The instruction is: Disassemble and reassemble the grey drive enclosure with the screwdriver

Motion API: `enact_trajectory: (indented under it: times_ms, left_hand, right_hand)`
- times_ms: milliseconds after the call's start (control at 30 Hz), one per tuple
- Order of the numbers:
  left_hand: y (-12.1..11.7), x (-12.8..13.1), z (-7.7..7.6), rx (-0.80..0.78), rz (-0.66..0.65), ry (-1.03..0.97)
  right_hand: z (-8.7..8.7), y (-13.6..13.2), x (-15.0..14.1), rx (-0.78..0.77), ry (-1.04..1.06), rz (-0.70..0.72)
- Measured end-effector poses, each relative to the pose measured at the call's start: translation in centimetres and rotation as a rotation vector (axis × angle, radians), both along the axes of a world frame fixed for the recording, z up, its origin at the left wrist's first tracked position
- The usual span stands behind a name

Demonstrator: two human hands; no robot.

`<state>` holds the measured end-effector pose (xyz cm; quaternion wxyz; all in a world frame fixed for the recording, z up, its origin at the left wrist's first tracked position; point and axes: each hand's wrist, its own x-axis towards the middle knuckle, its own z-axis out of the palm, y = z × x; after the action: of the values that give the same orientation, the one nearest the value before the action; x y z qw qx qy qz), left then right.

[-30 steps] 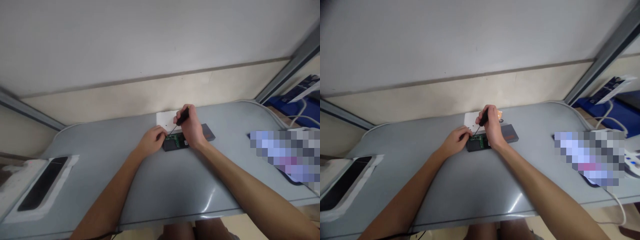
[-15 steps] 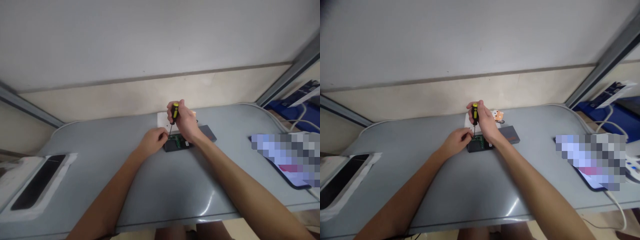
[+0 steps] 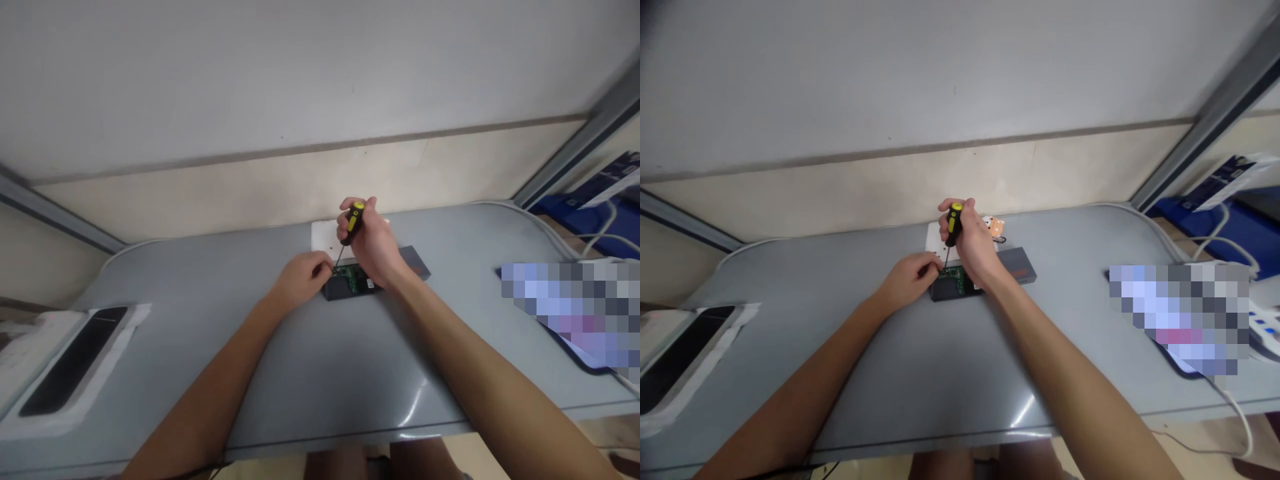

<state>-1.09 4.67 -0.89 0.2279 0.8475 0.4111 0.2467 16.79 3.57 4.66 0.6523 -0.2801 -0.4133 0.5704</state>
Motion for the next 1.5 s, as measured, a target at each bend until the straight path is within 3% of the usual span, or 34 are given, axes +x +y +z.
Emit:
enact_trajectory:
  times_ms: [200,367,1500]
  left_hand:
    - [-0.04,0.08,0.17,-0.019,-0.004,-0.003]
    - [-0.14,0.07,0.49,-0.041,-0.005,-0.007]
    - [-0.19,0.28,0.57,-0.05,0.018,-0.006]
  right_hand:
    - [-0.23,-0.14,-0.27,0.027,0.042,-0.021]
    - [-0.2,-0.01,-0.14,0.034,0.029,0.043]
    - [0.7,-0.78,-0.52,0.036,-0.014,-0.011]
